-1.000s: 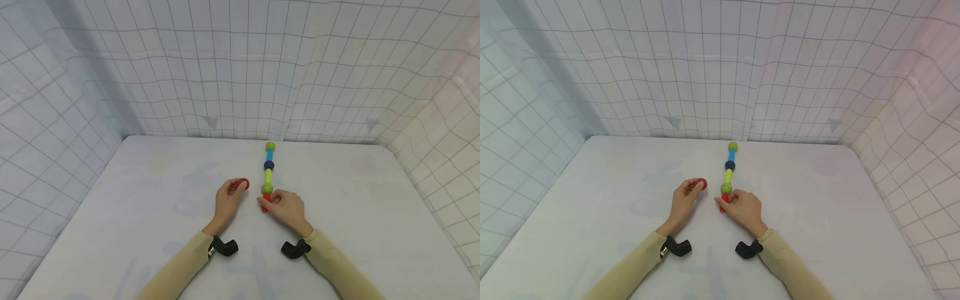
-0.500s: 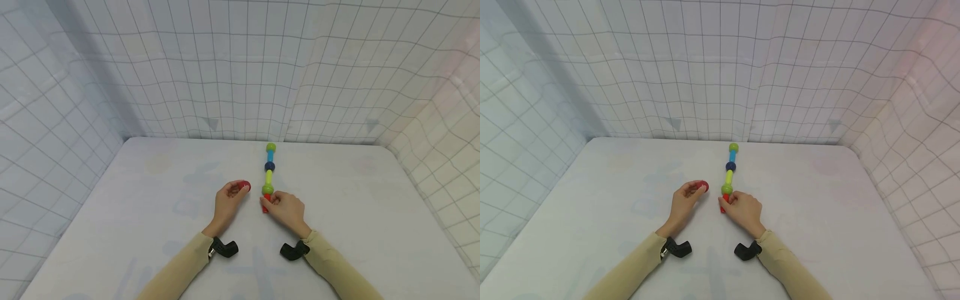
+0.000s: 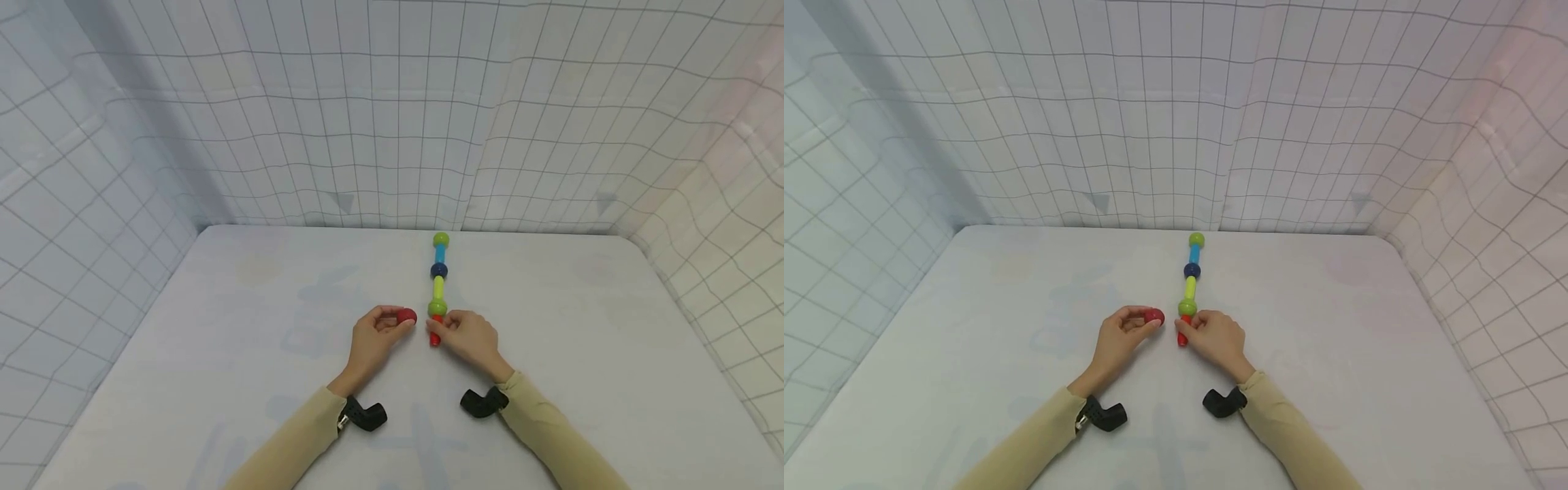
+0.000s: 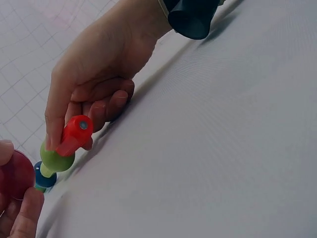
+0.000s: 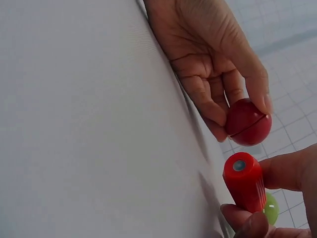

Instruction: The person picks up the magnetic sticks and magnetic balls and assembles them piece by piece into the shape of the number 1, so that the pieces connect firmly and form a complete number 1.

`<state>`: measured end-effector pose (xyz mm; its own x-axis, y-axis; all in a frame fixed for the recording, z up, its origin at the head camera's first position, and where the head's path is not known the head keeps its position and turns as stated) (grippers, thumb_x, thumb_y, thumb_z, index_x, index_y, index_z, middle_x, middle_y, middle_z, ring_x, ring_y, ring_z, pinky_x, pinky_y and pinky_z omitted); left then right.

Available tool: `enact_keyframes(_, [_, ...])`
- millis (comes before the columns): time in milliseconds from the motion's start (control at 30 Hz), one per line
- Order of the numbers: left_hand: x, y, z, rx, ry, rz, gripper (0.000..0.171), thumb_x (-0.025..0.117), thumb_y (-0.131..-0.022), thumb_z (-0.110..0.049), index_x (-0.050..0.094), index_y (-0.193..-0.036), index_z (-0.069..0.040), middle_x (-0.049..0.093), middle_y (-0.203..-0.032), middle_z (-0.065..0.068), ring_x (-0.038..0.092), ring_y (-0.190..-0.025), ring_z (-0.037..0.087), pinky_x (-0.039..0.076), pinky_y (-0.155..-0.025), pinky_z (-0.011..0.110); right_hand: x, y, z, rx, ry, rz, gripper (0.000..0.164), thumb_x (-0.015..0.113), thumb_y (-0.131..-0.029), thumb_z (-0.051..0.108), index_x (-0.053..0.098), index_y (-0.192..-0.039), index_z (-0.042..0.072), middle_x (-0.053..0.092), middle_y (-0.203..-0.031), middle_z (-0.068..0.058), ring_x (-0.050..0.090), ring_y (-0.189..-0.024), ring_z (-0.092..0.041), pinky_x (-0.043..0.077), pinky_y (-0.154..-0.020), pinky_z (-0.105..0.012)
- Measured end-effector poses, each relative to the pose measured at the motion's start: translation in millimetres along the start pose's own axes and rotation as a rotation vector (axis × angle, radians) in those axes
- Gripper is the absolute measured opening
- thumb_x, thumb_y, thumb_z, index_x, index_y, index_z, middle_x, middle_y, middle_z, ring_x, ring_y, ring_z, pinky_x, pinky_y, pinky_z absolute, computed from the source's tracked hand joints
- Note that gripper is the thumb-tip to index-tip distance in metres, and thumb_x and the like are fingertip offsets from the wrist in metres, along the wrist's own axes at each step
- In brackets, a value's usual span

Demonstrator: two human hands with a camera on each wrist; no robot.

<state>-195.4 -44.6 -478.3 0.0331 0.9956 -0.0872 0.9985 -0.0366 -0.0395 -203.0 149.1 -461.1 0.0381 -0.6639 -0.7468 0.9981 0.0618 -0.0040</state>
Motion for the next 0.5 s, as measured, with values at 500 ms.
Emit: enact_keyframes(500, [6.4, 20.6, 0.0, 0.059, -0.035, 0.146, 0.035, 0.075, -0.083, -0.016, 0.061, -0.112, -0.005, 0.067, -0.097, 0.007, 0.067, -0.085, 0.016, 0.052, -0.075, 0.026, -7, -3, 0, 0.1, -0.074, 0.12, 0.032, 0.067, -0.084, 0.044, 0.063, -0.07, 0.015, 0.044, -0.052, 0.005, 0.041, -0.05, -0.011, 0.023, -0.047, -0.025])
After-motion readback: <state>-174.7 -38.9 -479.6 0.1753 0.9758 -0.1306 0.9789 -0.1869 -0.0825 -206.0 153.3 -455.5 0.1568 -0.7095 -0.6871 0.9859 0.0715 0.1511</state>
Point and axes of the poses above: each hand's wrist, its own y-axis away from the middle knuckle, its own x-axis out of the palm, z = x × y, the point moved 2 cm from there along -y, towards the middle knuckle
